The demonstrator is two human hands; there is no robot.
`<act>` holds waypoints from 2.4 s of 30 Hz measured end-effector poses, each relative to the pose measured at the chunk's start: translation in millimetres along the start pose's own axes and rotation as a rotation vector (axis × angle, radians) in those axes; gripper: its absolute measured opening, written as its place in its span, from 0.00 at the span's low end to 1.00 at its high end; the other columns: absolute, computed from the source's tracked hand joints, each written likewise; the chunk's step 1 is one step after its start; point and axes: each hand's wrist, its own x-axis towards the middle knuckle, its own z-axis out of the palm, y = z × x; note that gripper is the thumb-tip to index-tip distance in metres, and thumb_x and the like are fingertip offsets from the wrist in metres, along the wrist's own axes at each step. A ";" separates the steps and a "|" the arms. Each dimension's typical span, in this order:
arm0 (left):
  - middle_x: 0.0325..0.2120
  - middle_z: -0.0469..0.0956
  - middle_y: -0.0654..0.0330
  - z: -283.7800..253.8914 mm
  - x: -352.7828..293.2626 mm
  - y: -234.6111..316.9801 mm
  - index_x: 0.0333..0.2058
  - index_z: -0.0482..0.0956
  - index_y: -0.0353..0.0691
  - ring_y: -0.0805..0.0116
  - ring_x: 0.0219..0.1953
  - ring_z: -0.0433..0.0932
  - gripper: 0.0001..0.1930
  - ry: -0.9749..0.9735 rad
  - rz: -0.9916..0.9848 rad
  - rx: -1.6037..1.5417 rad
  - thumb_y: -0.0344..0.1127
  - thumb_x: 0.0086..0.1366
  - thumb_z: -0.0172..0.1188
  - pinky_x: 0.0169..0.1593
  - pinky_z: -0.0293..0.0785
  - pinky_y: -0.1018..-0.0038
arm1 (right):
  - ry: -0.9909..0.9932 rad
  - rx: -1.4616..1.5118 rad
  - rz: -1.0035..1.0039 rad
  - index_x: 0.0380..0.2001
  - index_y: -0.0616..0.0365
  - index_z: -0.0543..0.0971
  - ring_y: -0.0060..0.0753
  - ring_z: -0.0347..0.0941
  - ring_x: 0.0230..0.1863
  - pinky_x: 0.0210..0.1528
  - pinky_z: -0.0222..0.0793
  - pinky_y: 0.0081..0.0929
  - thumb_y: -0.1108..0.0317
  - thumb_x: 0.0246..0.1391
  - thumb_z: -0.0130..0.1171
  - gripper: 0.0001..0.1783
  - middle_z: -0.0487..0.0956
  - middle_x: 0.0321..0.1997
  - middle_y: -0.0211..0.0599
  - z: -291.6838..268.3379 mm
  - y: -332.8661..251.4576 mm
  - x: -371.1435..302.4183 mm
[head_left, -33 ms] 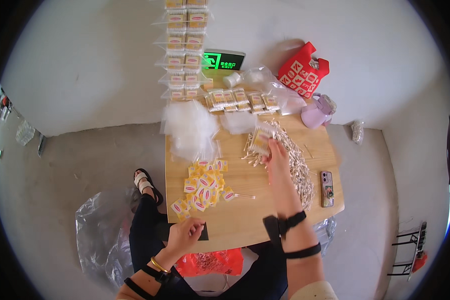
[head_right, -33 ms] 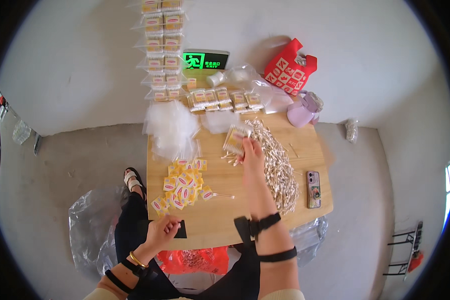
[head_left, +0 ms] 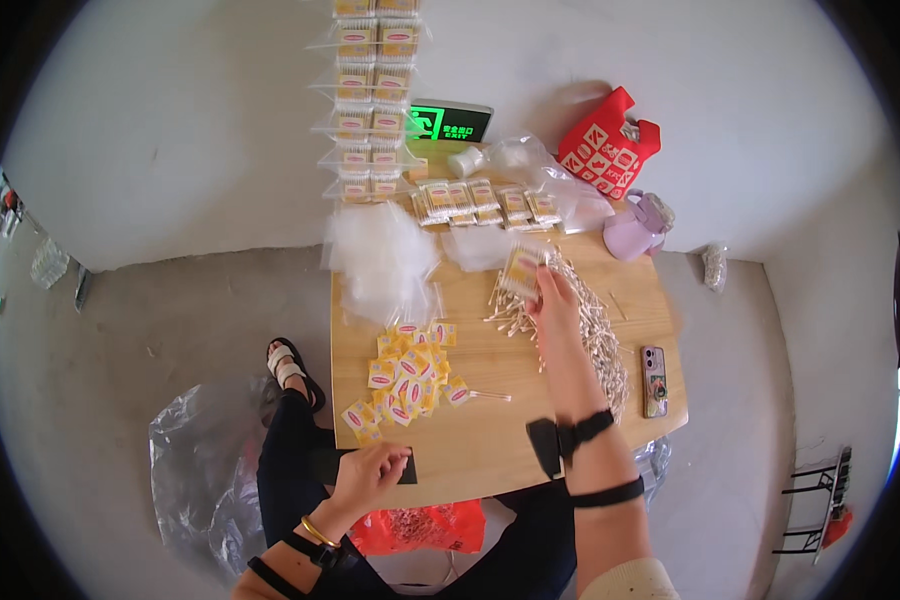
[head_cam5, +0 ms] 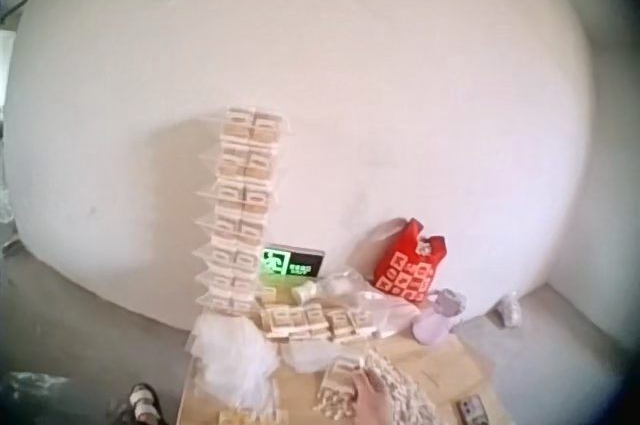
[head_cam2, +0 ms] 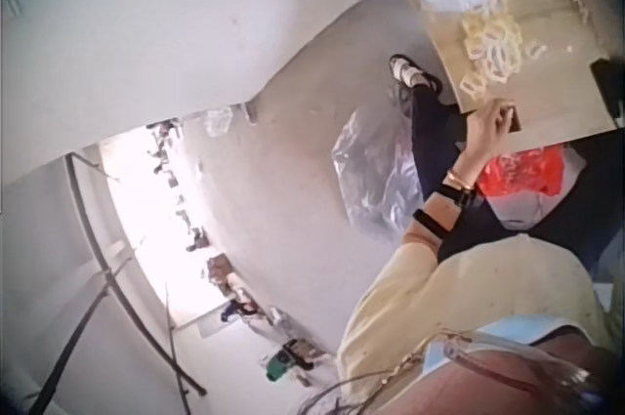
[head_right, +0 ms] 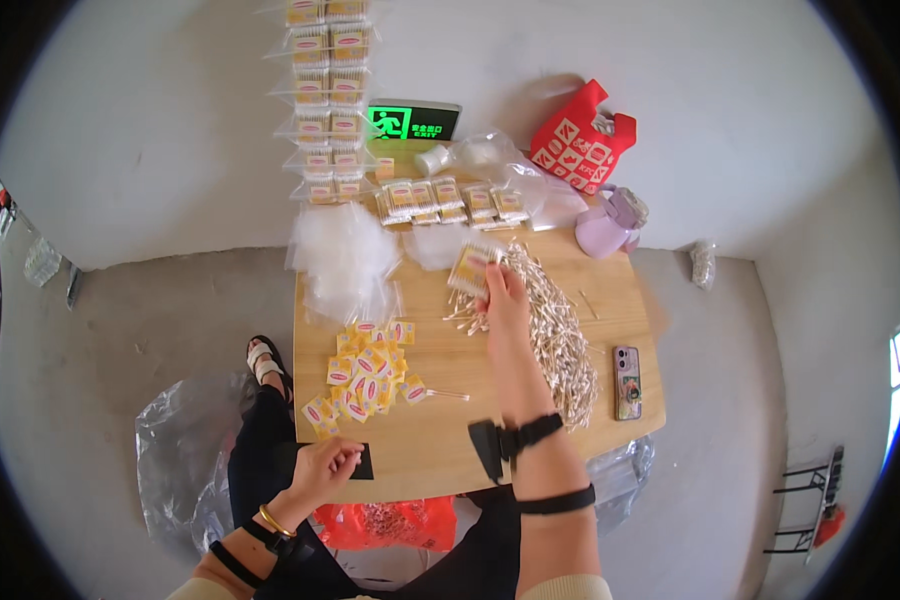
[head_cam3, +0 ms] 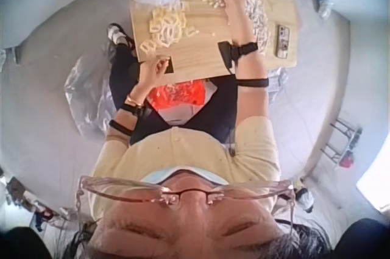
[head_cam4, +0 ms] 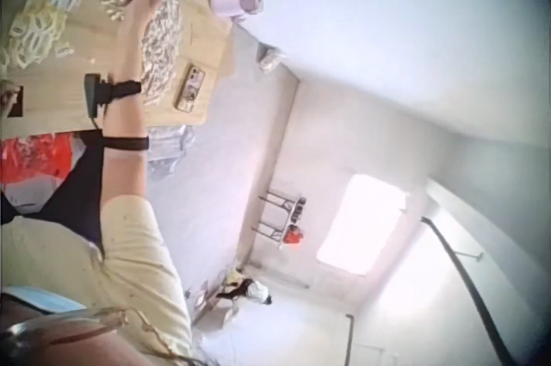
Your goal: The person sits at a table and manually arranges cotton swabs into neat rows. They then place a small yellow wrapper over the aligned swabs and fold the wrapper to enclose them. The person repeats this process, creating multiple packaged units of cotton swabs.
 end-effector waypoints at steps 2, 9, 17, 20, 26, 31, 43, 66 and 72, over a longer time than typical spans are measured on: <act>0.25 0.84 0.63 3.5 -3.5 -8.7 0.42 0.83 0.41 0.69 0.21 0.83 0.07 -0.008 0.085 -0.078 0.28 0.66 0.67 0.28 0.78 0.75 | -0.045 -0.050 -0.003 0.55 0.61 0.79 0.13 0.69 0.27 0.29 0.68 0.17 0.64 0.68 0.61 0.17 0.83 0.38 0.30 12.5 -2.7 43.6; 0.24 0.83 0.61 5.3 -6.4 -16.5 0.42 0.83 0.41 0.71 0.20 0.82 0.09 0.048 0.055 -0.149 0.23 0.63 0.67 0.26 0.77 0.77 | 0.119 -0.254 -0.076 0.48 0.63 0.80 0.21 0.79 0.34 0.36 0.77 0.21 0.69 0.61 0.68 0.15 0.83 0.40 0.36 72.5 34.6 149.4; 0.26 0.84 0.61 2.6 -3.0 -18.4 0.41 0.82 0.41 0.70 0.21 0.82 0.10 0.017 0.064 -0.154 0.24 0.62 0.70 0.26 0.77 0.76 | 0.142 -0.188 -0.178 0.44 0.65 0.82 0.29 0.80 0.31 0.30 0.76 0.25 0.71 0.58 0.72 0.13 0.82 0.44 0.40 78.9 66.7 215.5; 0.26 0.84 0.61 0.9 -2.2 -18.0 0.40 0.82 0.41 0.70 0.21 0.82 0.10 0.019 0.065 -0.149 0.24 0.61 0.69 0.26 0.77 0.76 | 0.162 -0.693 -0.418 0.47 0.59 0.84 0.37 0.81 0.45 0.44 0.78 0.34 0.68 0.56 0.72 0.16 0.82 0.50 0.43 61.3 63.1 202.0; 0.24 0.83 0.61 2.8 -1.5 -17.5 0.40 0.82 0.41 0.69 0.20 0.81 0.10 0.045 0.078 -0.154 0.23 0.61 0.68 0.26 0.77 0.75 | -0.153 -1.397 -0.652 0.47 0.48 0.87 0.45 0.77 0.56 0.64 0.65 0.50 0.61 0.55 0.72 0.16 0.84 0.57 0.37 36.3 52.9 126.7; 0.23 0.82 0.62 5.5 -1.7 -16.0 0.39 0.82 0.40 0.70 0.20 0.81 0.08 0.052 0.091 -0.124 0.23 0.61 0.67 0.26 0.77 0.76 | -0.128 -1.374 -0.745 0.39 0.48 0.90 0.41 0.79 0.50 0.59 0.68 0.46 0.62 0.59 0.69 0.07 0.88 0.42 0.33 33.1 38.9 89.2; 0.58 0.81 0.49 -5.1 26.5 30.6 0.61 0.77 0.34 0.61 0.59 0.83 0.27 -0.119 -0.396 -1.484 0.52 0.83 0.46 0.57 0.82 0.66 | -0.720 -1.060 -0.994 0.50 0.54 0.82 0.44 0.77 0.57 0.62 0.72 0.43 0.66 0.57 0.70 0.18 0.81 0.57 0.34 35.8 59.4 -196.0; 0.45 0.88 0.47 -40.9 -81.1 94.6 0.52 0.82 0.31 0.58 0.44 0.88 0.17 -0.019 -0.374 -0.922 0.39 0.81 0.51 0.53 0.84 0.61 | -0.549 -0.368 -1.729 0.59 0.39 0.81 0.26 0.79 0.30 0.44 0.70 0.25 0.61 0.67 0.54 0.20 0.88 0.45 0.33 23.1 -245.6 -434.1; 0.47 0.87 0.45 -42.8 -79.9 122.7 0.50 0.83 0.31 0.56 0.45 0.88 0.16 -0.030 -0.323 -0.940 0.37 0.79 0.53 0.55 0.84 0.60 | -0.413 -0.572 -1.703 0.57 0.44 0.74 0.35 0.81 0.33 0.41 0.71 0.31 0.62 0.61 0.64 0.22 0.87 0.41 0.31 -51.5 -241.4 -423.6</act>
